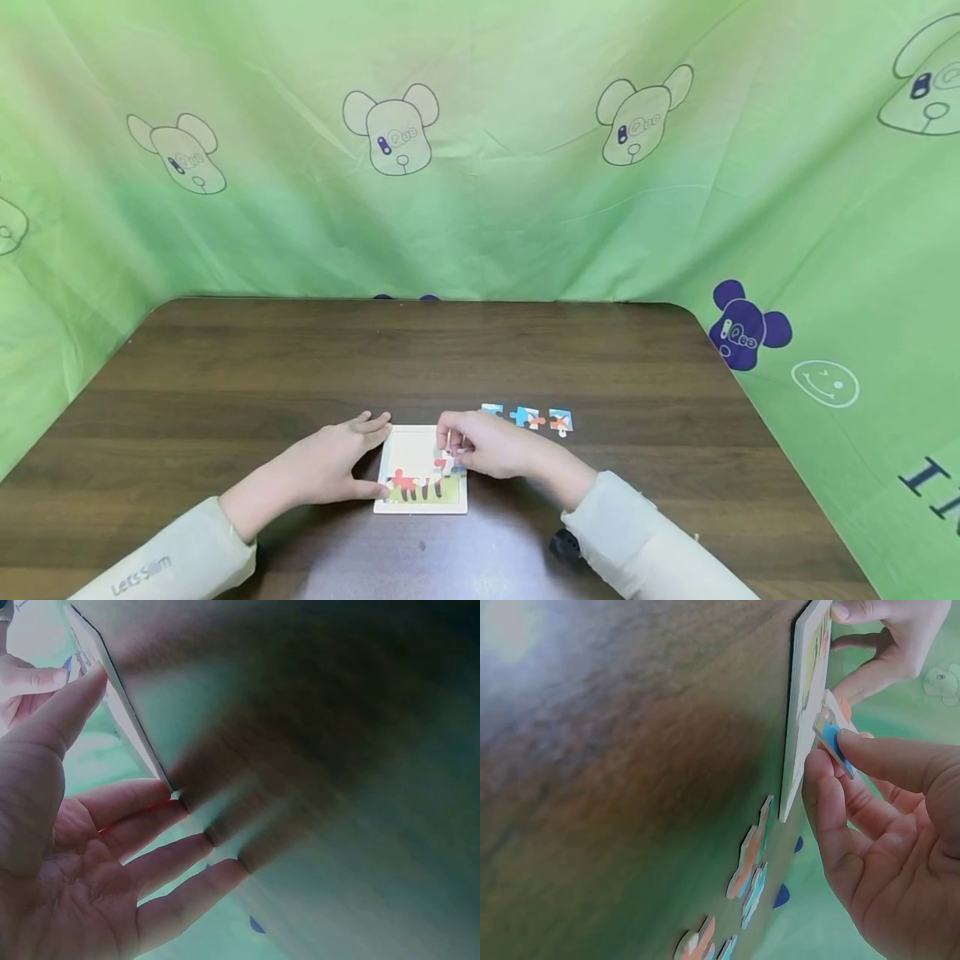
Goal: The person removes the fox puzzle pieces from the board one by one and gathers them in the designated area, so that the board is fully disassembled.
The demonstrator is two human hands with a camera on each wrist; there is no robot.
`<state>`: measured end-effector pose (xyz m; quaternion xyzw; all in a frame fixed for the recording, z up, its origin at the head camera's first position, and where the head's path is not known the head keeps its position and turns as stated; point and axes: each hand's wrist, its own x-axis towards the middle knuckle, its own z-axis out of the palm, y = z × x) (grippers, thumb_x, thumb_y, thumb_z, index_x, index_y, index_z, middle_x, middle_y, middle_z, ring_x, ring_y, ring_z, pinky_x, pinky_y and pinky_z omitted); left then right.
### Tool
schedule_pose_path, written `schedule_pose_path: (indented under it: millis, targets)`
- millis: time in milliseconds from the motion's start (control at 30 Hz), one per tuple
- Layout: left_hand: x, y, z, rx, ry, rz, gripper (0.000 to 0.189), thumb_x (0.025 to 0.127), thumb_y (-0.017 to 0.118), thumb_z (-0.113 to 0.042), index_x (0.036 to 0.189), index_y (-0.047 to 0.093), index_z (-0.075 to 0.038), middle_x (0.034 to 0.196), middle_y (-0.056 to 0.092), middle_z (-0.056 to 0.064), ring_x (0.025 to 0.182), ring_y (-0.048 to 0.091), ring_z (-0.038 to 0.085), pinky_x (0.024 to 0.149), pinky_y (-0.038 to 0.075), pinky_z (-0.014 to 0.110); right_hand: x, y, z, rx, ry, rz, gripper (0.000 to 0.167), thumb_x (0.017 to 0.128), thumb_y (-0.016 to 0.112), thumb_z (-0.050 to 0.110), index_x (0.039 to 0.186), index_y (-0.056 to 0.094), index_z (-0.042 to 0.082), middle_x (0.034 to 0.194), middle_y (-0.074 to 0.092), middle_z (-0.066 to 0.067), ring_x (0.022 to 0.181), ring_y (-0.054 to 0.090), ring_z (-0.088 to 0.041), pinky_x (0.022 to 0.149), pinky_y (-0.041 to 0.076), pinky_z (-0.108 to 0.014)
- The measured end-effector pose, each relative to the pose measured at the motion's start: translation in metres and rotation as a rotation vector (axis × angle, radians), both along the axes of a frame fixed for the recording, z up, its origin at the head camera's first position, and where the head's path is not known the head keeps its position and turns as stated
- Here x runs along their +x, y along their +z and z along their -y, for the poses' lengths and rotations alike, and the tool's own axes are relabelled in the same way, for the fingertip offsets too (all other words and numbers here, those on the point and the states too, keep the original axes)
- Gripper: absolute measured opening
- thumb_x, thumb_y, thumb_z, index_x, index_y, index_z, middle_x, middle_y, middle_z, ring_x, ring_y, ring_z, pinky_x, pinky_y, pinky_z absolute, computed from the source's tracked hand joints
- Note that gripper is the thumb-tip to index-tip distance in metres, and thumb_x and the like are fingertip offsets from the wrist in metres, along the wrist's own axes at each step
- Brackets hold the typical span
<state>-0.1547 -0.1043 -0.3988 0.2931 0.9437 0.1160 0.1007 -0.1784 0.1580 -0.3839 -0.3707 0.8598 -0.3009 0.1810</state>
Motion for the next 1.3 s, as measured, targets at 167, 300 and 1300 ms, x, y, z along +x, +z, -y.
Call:
schedule_pose_path:
  millis: [167, 300, 1300]
  targets:
    - [0.0, 0.0, 0.0, 0.001, -0.006, -0.005, 0.082, 0.081, 0.077, -0.048, 0.14, 0.052, 0.004, 0.151, 0.047, 0.02, 0.136, 0.047, 0.046, 0.104, 0.047, 0.056, 0.001, -0.001, -0.005, -0.009, -0.009, 0.02, 0.019, 0.089, 0.06, -0.008, 0.096, 0.057, 0.01, 0.076, 0.047, 0.007, 0.071, 0.045, -0.004, 0.065, 0.042, -0.019]
    - [0.0, 0.0, 0.0, 0.0, -0.009, -0.008, 0.082, 0.081, 0.077, -0.048, 0.14, 0.052, 0.004, 0.151, 0.048, 0.02, 0.136, 0.047, 0.045, 0.104, 0.047, 0.057, 0.004, 0.0, -0.01, -0.007, -0.024, 0.013, 0.02, 0.088, 0.06, -0.008, 0.096, 0.057, 0.01, 0.077, 0.048, 0.007, 0.073, 0.046, -0.004, 0.066, 0.043, -0.019]
    - [0.0, 0.001, 0.0, 0.023, -0.011, -0.017, 0.082, 0.08, 0.079, -0.045, 0.138, 0.053, 0.007, 0.15, 0.048, 0.021, 0.135, 0.049, 0.045, 0.103, 0.047, 0.058, 0.009, 0.007, -0.074, -0.103, -0.132, 0.078, 0.018, 0.088, 0.06, -0.007, 0.098, 0.06, 0.008, 0.08, 0.06, -0.002, 0.067, 0.058, -0.007, 0.061, 0.052, -0.023]
